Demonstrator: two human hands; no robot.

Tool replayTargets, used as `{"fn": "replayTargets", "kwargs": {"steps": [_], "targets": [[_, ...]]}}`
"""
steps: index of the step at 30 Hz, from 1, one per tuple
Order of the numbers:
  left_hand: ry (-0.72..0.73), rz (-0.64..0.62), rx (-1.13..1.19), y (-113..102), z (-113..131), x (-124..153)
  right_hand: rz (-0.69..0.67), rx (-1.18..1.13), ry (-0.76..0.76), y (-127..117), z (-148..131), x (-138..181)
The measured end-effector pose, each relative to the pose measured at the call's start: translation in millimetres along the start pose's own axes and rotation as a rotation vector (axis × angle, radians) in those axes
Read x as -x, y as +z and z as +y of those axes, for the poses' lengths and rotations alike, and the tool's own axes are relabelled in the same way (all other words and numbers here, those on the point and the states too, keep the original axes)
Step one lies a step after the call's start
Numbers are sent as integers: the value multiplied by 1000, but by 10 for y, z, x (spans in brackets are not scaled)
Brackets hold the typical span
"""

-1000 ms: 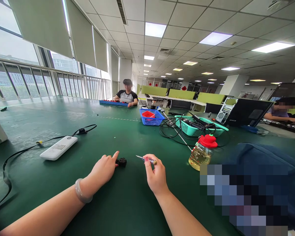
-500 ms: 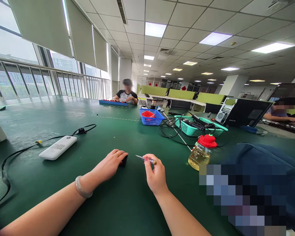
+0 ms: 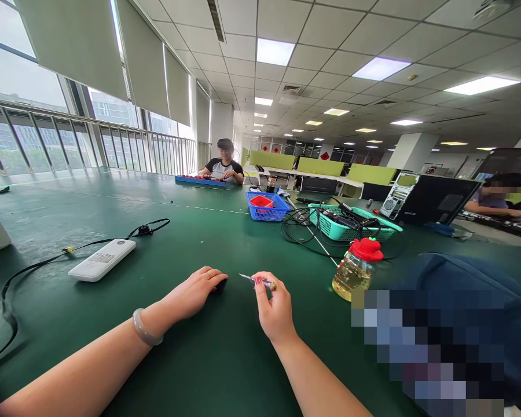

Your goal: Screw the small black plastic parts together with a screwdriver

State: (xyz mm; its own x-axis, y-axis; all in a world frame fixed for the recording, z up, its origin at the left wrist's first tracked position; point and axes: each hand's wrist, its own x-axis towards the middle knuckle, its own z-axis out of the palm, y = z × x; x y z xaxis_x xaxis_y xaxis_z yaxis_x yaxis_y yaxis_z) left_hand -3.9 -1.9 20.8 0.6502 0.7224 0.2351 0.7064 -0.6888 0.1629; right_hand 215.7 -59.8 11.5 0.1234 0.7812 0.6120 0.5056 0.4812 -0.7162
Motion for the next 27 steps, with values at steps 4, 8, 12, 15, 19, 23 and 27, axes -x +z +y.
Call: {"fn": "replayTargets", "kwargs": {"steps": [4, 8, 12, 15, 19, 23, 27], "targets": [[16, -5, 9, -6, -7, 9, 0, 0, 0, -7, -4, 5], [35, 1, 12, -7, -14, 9, -6, 0, -3, -12, 6, 15], [63, 2, -10, 8, -32, 8, -6, -2, 0, -12, 13, 15], [78, -2, -30, 35, -60, 10, -2, -6, 4, -10, 6, 10], [89, 4, -38, 70, -87, 10, -9, -9, -1, -7, 3, 9], [65, -13, -34, 75, -83, 3, -23, -8, 3, -2, 20, 14], [35, -46, -75, 10, -42, -6, -27, 13, 2, 1, 20, 9]]}}
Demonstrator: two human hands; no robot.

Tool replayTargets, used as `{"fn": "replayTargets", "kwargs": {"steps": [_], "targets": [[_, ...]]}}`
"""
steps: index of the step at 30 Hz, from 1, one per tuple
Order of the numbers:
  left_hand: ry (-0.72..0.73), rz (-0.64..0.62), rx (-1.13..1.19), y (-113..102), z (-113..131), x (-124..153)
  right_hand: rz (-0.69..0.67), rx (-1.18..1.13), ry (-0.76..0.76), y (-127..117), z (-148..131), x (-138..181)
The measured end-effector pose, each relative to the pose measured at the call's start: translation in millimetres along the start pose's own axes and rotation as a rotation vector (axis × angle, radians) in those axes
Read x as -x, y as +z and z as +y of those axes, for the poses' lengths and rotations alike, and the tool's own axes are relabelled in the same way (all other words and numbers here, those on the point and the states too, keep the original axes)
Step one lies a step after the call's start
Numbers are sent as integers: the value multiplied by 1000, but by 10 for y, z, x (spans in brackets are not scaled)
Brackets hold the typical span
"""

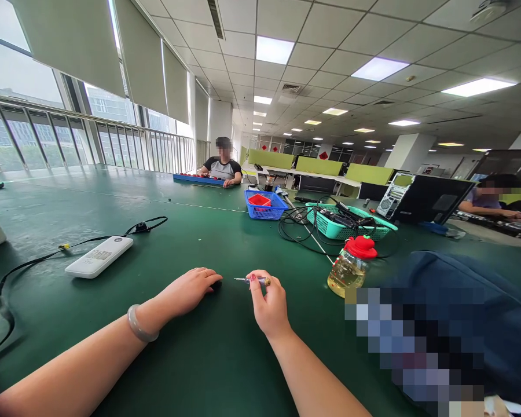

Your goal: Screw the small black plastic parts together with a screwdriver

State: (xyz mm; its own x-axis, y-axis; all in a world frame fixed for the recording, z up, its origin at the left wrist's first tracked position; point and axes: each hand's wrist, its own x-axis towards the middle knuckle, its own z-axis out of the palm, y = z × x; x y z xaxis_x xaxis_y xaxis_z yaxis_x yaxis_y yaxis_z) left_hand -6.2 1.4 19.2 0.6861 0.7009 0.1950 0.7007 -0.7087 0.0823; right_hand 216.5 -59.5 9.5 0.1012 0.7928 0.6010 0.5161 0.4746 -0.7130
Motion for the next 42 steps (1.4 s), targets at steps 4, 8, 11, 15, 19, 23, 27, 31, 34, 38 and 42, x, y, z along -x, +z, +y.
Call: {"fn": "replayTargets", "kwargs": {"steps": [4, 8, 11, 15, 19, 23, 27, 31, 34, 38, 42], "targets": [[-118, -31, -92, -235, 138, 24, 15, 54, -12, 0, -17, -14], [-314, -73, -63, -524, 287, 221, 22, 62, -13, 5, -9, -24], [-423, -119, -40, -625, 191, 556, 22, 65, -9, 9, 0, -26], [-584, -160, -78, -636, -278, 1107, 12, 70, 10, 19, -11, -18], [-685, -117, -192, -657, -787, 1524, -8, 86, 12, 31, -27, -7], [-744, -106, -257, -630, -1067, 1718, -11, 102, 9, 33, -29, -2], [-836, -47, -275, -556, -1146, 1768, -8, 116, 6, 36, -16, -3], [-888, -3, -241, -574, -1076, 1777, -9, 125, 5, 44, -4, -2], [-875, 19, -210, -624, -997, 1787, -13, 127, 0, 45, -6, -1], [-871, 68, -194, -644, -950, 1788, -11, 127, -6, 42, -12, -2], [-875, 88, -185, -634, -951, 1776, -7, 125, -5, 40, -11, -4]]}}
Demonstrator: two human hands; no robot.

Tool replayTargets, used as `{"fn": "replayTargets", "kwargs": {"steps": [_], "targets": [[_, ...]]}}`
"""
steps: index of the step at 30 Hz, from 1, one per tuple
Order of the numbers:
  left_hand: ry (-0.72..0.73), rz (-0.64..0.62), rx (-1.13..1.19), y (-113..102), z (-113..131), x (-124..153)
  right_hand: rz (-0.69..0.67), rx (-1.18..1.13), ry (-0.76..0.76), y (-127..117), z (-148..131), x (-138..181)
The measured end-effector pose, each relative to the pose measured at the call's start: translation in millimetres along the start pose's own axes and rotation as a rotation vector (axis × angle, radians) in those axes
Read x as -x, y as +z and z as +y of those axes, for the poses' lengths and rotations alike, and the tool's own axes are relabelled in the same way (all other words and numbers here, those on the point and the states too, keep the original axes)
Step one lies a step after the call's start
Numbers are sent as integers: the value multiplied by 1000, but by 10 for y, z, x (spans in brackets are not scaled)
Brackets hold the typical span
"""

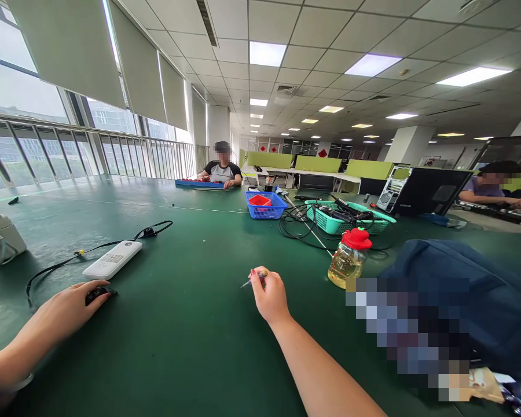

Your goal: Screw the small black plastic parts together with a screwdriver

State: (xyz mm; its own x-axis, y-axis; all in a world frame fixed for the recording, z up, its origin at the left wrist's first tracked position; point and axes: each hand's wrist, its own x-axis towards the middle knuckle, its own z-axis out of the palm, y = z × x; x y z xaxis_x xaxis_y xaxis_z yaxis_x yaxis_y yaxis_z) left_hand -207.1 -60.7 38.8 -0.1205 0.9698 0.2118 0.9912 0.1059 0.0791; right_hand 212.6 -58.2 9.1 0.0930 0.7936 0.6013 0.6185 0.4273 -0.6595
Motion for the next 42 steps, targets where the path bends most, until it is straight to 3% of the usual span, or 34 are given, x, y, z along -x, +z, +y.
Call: {"fn": "replayTargets", "kwargs": {"steps": [11, 22, 26, 30, 33, 38, 42], "targets": [[6, -41, -26, -38, 24, 14, -7, -2, 6, -8, -26, 2], [59, 15, 47, -39, 99, 10, -3, -16, -7, 4, -25, 10], [326, -73, 202, -76, 452, 91, -16, -3, -32, -3, -48, 12], [522, -203, 310, -112, 1061, 206, -24, 5, -71, -7, -57, 12], [665, -211, 328, -82, 1552, 172, -13, 7, -96, -17, -73, 18], [731, -181, 321, 95, 2148, -32, 44, 20, -182, -64, -158, 40], [770, -159, 353, 259, 2331, -79, 74, 27, -248, -92, -231, 63]]}}
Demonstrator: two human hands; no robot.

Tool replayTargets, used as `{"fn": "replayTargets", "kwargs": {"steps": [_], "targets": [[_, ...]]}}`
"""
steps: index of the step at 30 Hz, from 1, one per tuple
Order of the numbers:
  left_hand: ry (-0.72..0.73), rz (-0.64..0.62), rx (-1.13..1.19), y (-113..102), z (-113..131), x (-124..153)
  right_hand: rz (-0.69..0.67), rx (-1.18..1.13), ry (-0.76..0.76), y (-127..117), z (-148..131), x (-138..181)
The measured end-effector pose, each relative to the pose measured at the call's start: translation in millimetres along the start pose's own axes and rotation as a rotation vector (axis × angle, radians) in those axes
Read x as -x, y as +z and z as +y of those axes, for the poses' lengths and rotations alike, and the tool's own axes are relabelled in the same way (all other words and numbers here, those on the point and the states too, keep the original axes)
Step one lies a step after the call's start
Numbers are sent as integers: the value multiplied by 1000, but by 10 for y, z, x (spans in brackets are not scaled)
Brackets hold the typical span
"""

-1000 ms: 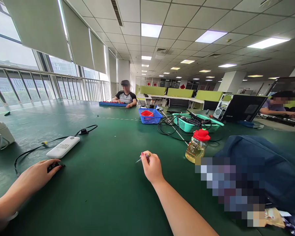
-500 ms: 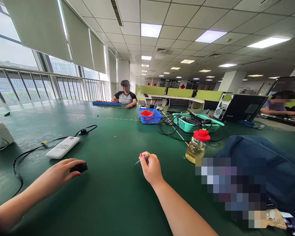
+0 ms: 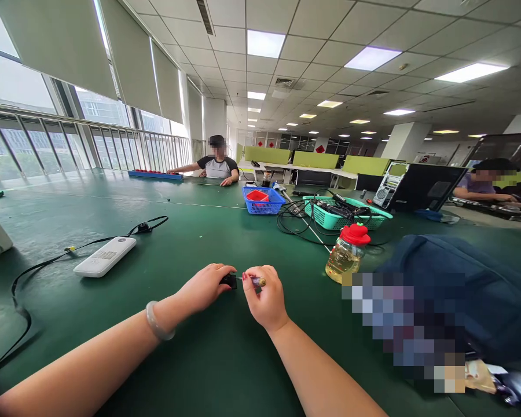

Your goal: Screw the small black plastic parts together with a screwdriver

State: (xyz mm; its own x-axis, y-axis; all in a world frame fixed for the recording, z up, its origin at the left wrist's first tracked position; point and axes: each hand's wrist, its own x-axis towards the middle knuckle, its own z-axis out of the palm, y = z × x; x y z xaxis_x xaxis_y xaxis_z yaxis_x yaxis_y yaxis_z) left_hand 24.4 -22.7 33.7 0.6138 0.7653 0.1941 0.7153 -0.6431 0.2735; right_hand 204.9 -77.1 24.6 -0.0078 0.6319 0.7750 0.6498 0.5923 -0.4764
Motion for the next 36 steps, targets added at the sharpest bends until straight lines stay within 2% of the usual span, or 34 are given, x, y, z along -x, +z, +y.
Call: {"fn": "replayTargets", "kwargs": {"steps": [3, 7, 11, 19, 26, 32, 36], "targets": [[9, 39, 39, 122, -44, 0, -9, -9, -40, 2, -40, 7], [-29, 57, 153, 228, -152, 2, -102, -5, -39, 26, -59, 10], [-80, 56, 230, 254, -213, -10, -168, -12, -38, 37, -44, 0], [-121, 84, 251, 265, -219, -7, -170, -35, -77, 21, -53, 6], [-184, 130, 248, 291, -238, -22, -189, -17, -263, 42, -45, 11], [-161, 141, 197, 287, -239, -20, -208, -1, -437, 41, -66, 0], [-156, 139, 201, 294, -243, -16, -215, 29, -483, 45, -78, -3]]}}
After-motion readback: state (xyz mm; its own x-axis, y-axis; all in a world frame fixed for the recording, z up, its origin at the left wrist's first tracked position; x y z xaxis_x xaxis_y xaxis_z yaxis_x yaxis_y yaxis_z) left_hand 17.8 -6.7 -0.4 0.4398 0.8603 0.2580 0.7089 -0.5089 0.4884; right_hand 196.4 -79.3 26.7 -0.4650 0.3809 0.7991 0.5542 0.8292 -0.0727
